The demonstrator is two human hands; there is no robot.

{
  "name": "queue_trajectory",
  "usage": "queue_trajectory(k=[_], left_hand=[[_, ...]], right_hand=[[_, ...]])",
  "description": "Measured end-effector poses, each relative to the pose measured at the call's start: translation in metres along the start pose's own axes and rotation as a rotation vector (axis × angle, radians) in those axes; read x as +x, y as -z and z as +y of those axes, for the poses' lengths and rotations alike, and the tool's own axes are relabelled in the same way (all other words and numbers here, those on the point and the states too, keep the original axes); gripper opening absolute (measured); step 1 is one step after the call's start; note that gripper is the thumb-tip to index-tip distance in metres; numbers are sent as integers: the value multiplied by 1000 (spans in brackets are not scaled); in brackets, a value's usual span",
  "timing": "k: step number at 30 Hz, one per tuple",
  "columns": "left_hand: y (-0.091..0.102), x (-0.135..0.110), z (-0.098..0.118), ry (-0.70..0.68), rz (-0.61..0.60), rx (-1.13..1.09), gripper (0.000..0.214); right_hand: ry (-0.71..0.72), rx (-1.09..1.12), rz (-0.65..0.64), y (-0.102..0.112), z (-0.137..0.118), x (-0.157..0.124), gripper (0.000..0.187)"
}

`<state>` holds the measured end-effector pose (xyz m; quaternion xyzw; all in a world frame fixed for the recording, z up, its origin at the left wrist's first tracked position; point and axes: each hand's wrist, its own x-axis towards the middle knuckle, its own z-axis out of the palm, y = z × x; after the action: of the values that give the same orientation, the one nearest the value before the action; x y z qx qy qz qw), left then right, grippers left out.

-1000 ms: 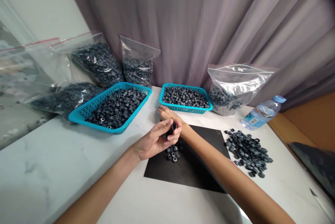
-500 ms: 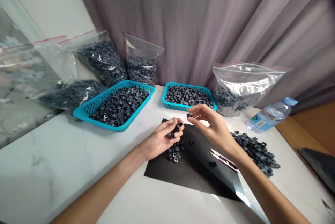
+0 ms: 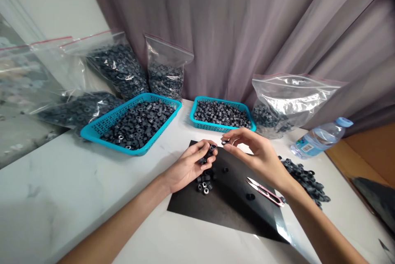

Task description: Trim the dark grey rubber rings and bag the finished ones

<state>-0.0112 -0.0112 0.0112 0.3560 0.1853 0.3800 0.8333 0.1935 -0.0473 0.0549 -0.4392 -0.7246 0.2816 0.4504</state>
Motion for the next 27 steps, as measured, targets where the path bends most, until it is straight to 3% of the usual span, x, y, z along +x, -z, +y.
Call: queue_trajectory(k=[10,17,27], left_hand=[[-6,1,-5,-29,32,53,19],[-6,-1,-2,-2,42,-46,16],[-6,0,-3,41,57,-149,23]], right_hand=[[93,-120,-67,-6,-12,-2,15],[50,-174,79,10,-6,0,15],[85,-184,9,2,-7,2,12]])
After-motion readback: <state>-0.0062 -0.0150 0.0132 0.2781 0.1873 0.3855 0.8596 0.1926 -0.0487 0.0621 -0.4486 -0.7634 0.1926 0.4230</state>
